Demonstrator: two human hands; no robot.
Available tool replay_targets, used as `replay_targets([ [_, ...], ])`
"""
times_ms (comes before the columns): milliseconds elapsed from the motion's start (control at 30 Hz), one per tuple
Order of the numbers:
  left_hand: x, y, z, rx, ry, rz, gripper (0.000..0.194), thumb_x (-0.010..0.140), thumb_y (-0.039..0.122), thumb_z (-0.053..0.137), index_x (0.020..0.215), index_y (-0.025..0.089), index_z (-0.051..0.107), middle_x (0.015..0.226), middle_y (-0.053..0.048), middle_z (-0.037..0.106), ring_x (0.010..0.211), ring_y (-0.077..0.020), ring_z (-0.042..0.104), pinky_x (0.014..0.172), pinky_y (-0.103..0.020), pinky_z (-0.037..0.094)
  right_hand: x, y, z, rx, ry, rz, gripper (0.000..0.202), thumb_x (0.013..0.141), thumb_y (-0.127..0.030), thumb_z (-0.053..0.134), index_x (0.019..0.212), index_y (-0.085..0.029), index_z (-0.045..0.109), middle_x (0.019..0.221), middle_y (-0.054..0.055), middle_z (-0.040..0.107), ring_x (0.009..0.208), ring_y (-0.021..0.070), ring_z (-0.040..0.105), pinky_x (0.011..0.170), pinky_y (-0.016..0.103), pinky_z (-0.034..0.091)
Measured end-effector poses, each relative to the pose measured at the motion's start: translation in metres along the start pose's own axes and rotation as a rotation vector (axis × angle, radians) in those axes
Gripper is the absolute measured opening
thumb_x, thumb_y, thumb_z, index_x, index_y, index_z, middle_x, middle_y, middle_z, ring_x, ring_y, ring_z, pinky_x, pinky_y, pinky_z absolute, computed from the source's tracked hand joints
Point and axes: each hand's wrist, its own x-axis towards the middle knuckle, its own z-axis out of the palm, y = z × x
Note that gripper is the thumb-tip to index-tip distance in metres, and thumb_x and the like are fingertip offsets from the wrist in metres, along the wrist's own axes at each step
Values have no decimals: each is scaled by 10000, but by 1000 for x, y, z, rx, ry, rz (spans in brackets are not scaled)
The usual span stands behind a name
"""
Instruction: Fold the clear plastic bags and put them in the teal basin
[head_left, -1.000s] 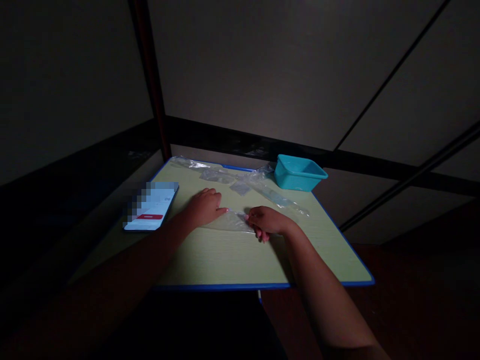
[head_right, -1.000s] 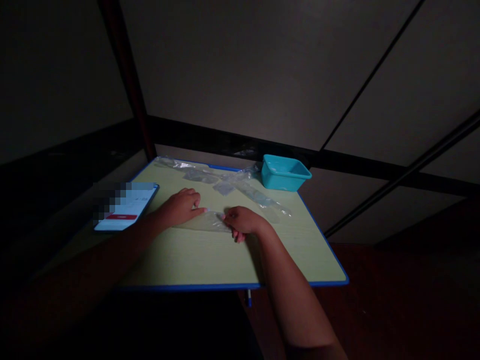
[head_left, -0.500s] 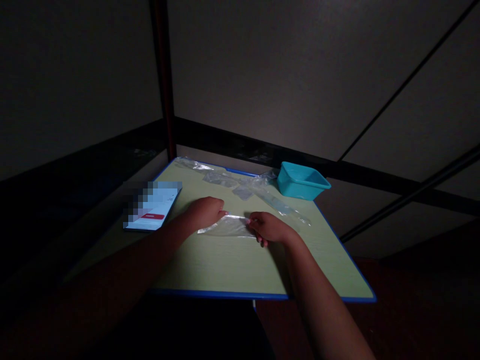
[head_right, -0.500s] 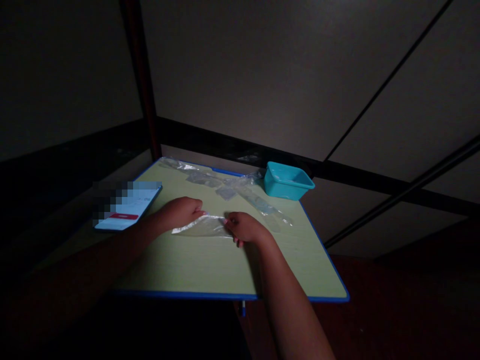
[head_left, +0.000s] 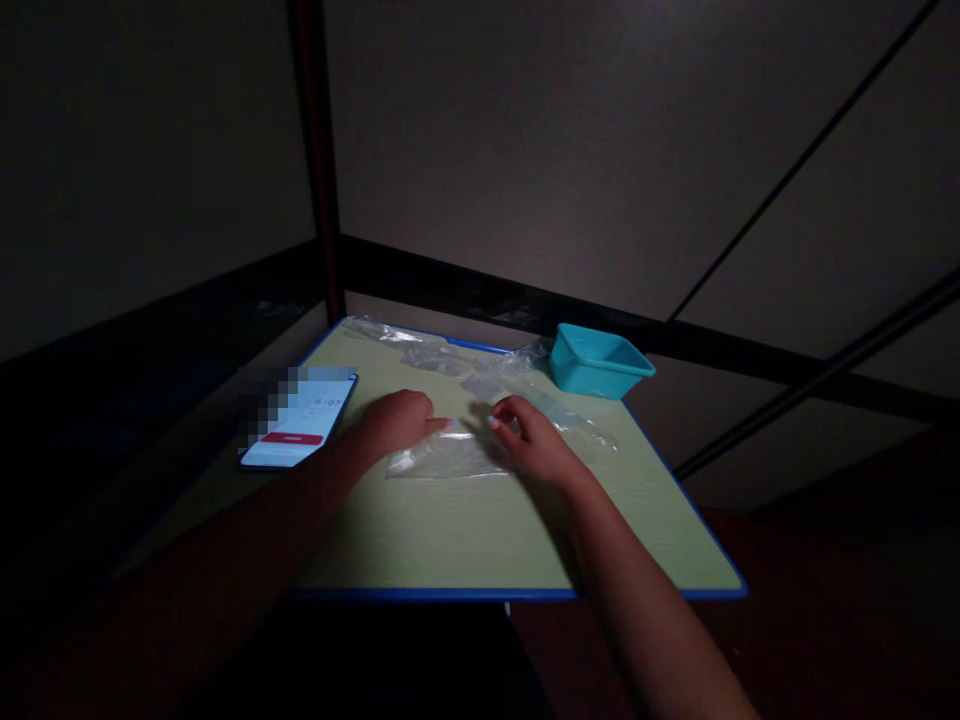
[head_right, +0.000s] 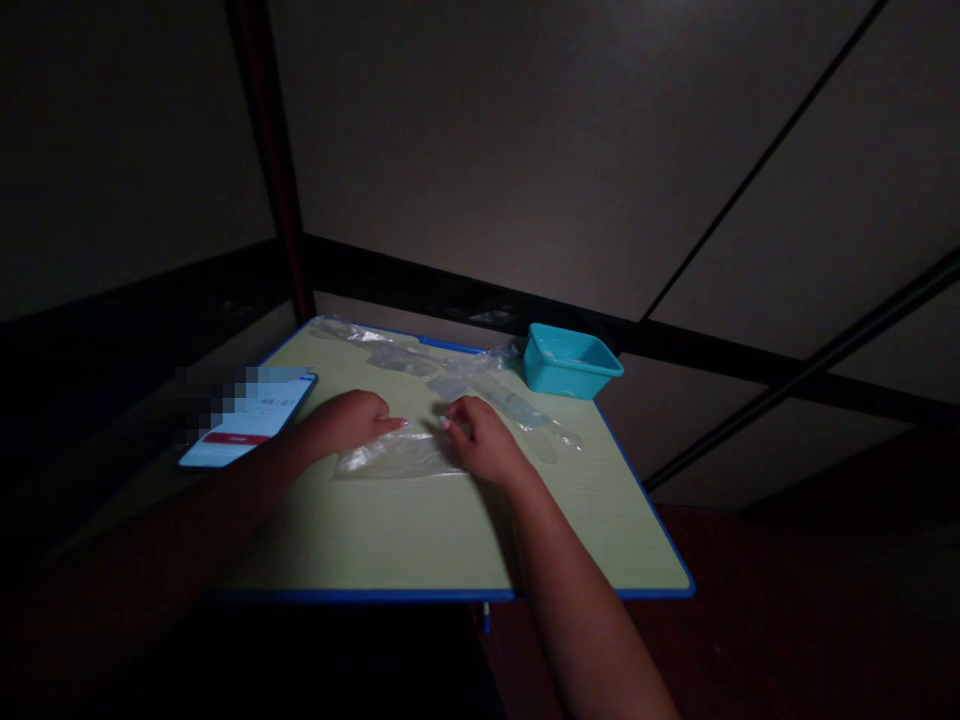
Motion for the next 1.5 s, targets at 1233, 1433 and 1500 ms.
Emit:
replay_targets([
  [1233,-10,23,12,-136,175,799,147,868,281,497,913,185,599,903,-47,571,895,-192,495,821,-313,387,12,23,-3,-396,35,327,255,848,-303,484,958,-131,637,977,132,632,921,210,540,797,298,394],
  [1433,-9,25,17,-153,102,815,151,864,281,513,922,210,632,937,-45,564,920,-186,497,834,-300,384,12,26,-1,-497,-7,409,325,823,-432,517,946,-155,637,1016,146,623,964,255,528,752,319,414],
  [1500,-8,25,18,-145,101,810,144,858,275,520,923,205,628,935,-47,561,920,-189,494,831,-301,386,12,28,-2,-502,-42,426,343,817,-445,525,955,-153,639,1037,154,619,978,263,526,750,321,417],
])
